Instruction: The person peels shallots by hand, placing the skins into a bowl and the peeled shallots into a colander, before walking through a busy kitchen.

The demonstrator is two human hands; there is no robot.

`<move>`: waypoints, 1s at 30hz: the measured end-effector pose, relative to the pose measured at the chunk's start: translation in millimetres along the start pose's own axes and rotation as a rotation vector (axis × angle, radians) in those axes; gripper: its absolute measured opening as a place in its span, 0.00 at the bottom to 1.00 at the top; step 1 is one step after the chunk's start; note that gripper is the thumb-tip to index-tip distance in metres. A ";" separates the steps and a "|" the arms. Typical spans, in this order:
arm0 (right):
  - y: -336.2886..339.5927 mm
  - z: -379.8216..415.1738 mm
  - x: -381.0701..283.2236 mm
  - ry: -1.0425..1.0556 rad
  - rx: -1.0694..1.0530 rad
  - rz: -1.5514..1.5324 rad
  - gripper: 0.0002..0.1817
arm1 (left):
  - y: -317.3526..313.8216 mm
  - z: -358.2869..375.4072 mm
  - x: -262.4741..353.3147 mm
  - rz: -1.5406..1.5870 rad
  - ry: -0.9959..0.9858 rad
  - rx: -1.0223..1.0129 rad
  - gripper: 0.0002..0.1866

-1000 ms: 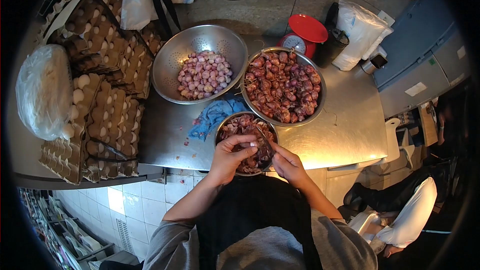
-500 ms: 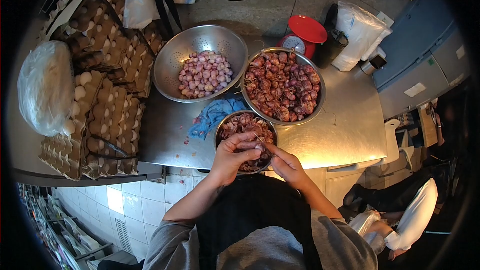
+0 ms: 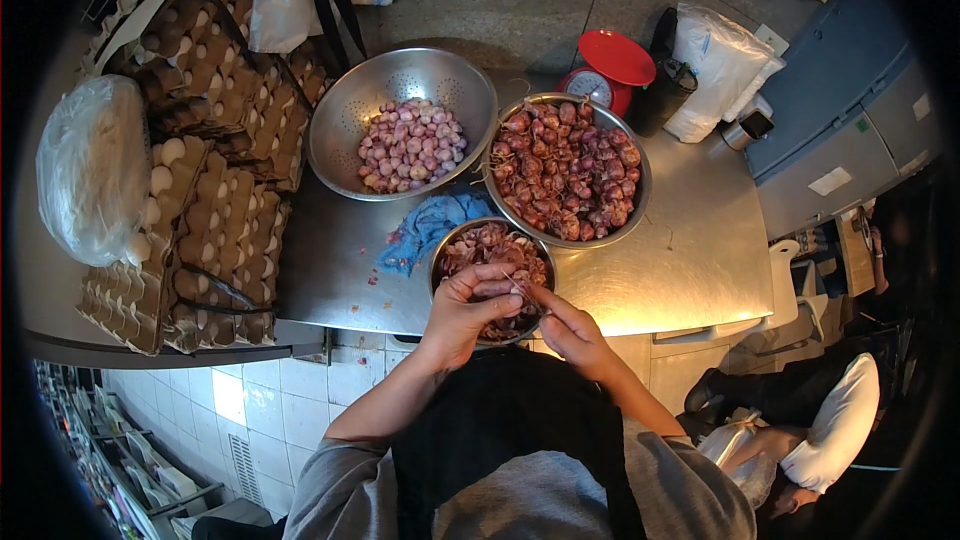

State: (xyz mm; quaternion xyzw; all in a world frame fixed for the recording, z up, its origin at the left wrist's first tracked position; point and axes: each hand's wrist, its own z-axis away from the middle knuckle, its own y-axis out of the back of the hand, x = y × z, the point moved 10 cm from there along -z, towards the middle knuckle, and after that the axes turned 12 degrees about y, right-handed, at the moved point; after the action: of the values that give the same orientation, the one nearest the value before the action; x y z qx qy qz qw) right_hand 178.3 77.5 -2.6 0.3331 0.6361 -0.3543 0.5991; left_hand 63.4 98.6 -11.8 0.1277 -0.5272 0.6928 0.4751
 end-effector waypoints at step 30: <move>3.6 -14.5 -36.6 0.252 0.043 0.567 0.21 | -16.4 15.5 40.1 -0.282 -0.440 0.076 0.33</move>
State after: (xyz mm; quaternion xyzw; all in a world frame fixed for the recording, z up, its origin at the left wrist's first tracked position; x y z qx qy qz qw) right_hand 175.9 91.7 34.2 0.5512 0.5794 -0.1425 0.5832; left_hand 50.8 106.3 31.8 0.3652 -0.5686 0.5946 0.4356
